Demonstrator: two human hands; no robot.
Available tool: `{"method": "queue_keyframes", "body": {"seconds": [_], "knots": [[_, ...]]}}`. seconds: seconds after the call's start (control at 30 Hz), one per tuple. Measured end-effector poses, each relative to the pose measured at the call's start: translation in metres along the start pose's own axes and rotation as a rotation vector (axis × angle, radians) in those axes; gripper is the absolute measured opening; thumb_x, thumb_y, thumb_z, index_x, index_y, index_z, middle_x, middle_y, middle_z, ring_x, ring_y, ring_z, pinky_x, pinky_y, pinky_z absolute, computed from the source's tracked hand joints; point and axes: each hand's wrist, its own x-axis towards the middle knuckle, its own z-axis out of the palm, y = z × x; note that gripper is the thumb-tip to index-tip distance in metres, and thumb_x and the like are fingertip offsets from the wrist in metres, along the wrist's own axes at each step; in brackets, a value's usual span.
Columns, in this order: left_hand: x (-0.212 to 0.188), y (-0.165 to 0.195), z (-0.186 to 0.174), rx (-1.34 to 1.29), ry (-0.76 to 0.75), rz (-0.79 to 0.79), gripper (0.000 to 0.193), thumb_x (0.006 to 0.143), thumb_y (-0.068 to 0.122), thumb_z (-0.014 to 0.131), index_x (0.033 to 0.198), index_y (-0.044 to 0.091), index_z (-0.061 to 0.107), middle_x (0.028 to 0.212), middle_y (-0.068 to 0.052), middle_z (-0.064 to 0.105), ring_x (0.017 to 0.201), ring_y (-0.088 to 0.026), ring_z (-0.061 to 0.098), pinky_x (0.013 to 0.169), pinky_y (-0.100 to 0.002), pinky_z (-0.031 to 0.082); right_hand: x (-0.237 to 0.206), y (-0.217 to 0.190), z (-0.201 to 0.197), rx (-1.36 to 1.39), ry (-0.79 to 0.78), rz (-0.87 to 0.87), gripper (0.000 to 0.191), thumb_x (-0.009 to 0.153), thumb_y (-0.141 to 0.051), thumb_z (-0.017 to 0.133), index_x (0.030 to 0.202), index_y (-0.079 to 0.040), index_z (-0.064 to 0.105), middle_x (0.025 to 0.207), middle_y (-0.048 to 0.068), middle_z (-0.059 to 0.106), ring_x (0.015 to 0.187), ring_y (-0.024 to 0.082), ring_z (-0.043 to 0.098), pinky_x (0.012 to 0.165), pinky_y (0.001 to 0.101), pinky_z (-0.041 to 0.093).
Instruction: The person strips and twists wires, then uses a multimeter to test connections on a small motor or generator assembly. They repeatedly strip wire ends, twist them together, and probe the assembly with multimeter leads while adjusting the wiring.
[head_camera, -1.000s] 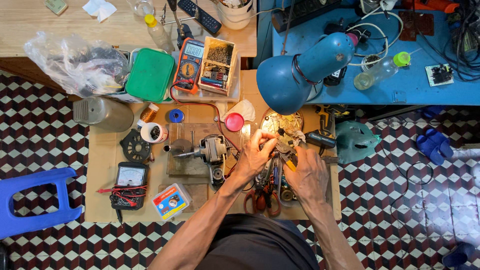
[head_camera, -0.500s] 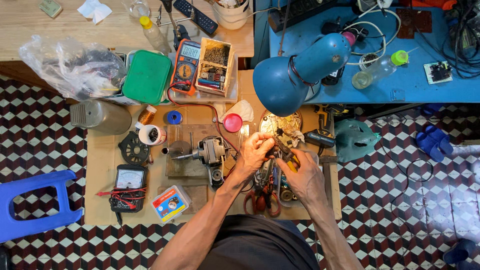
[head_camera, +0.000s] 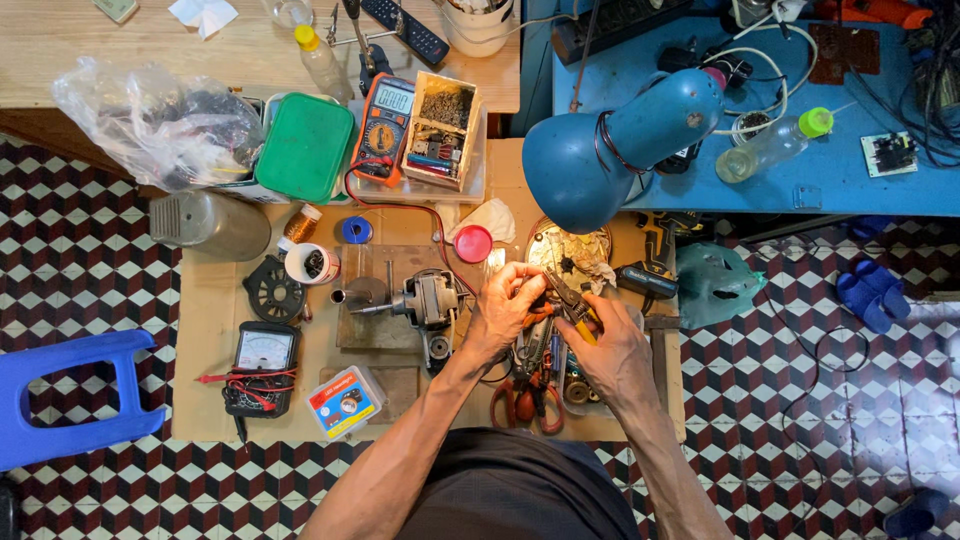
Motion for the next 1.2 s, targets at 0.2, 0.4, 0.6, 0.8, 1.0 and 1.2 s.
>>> {"method": "queue_keyframes", "body": {"seconds": [0.2,0.4,0.6,0.8,1.0,1.2], "knots": [[-0.007,0.012,0.002,0.104,-0.028,0.096,0.02,0.103,0.018,0.061,0.114,0.0,0.062,0.101,-0.01,0.072,0.083,-0.012,0.071,0.071,-0.024,0.061,-0.001,0.007,0.005,0.005,-0.079,0.048,0.054,0.087,-0.041,0.076,0.126,-0.007,0.064,0.091,0.004,0.061,0.073,0.018,0.061,0.072,0.0386,0.054],[-0.009,0.017,0.004,0.146,-0.012,0.116,0.019,0.102,0.017,0.061,0.113,0.001,0.063,0.101,-0.009,0.072,0.084,-0.011,0.071,0.071,-0.024,0.061,-0.001,0.01,0.006,0.05,-0.055,-0.015,0.051,0.087,-0.039,0.075,0.123,-0.004,0.064,0.097,0.005,0.064,0.081,0.018,0.065,0.074,0.0372,0.055],[-0.011,0.019,0.006,0.057,-0.015,0.07,0.019,0.101,0.016,0.063,0.112,0.0,0.063,0.1,-0.008,0.071,0.082,-0.011,0.07,0.071,-0.024,0.061,-0.002,0.007,0.006,-0.007,-0.034,-0.005,0.045,0.088,-0.038,0.076,0.117,-0.006,0.066,0.092,0.005,0.066,0.08,0.018,0.067,0.072,0.0372,0.054],[-0.011,0.018,0.008,0.129,-0.01,0.141,0.021,0.101,0.017,0.064,0.112,-0.002,0.065,0.099,-0.008,0.073,0.083,-0.01,0.071,0.071,-0.024,0.061,-0.001,0.006,0.005,-0.065,0.002,-0.028,0.039,0.088,-0.038,0.077,0.109,-0.008,0.066,0.091,0.004,0.067,0.076,0.019,0.066,0.068,0.0383,0.054],[-0.013,0.018,0.01,0.186,0.022,0.113,0.024,0.1,0.02,0.065,0.114,0.0,0.065,0.097,-0.008,0.075,0.079,-0.01,0.071,0.067,-0.023,0.059,-0.001,0.007,0.007,-0.055,0.034,-0.024,0.037,0.088,-0.04,0.075,0.103,-0.008,0.066,0.085,0.003,0.067,0.072,0.018,0.066,0.065,0.0378,0.053],[-0.013,0.015,0.008,0.195,0.042,0.094,0.024,0.1,0.02,0.065,0.113,0.0,0.065,0.097,-0.008,0.074,0.078,-0.01,0.071,0.065,-0.023,0.058,0.003,0.005,0.007,-0.052,-0.066,0.066,0.035,0.092,-0.043,0.071,0.094,-0.009,0.064,0.08,0.001,0.068,0.065,0.017,0.064,0.06,0.036,0.053]]}}
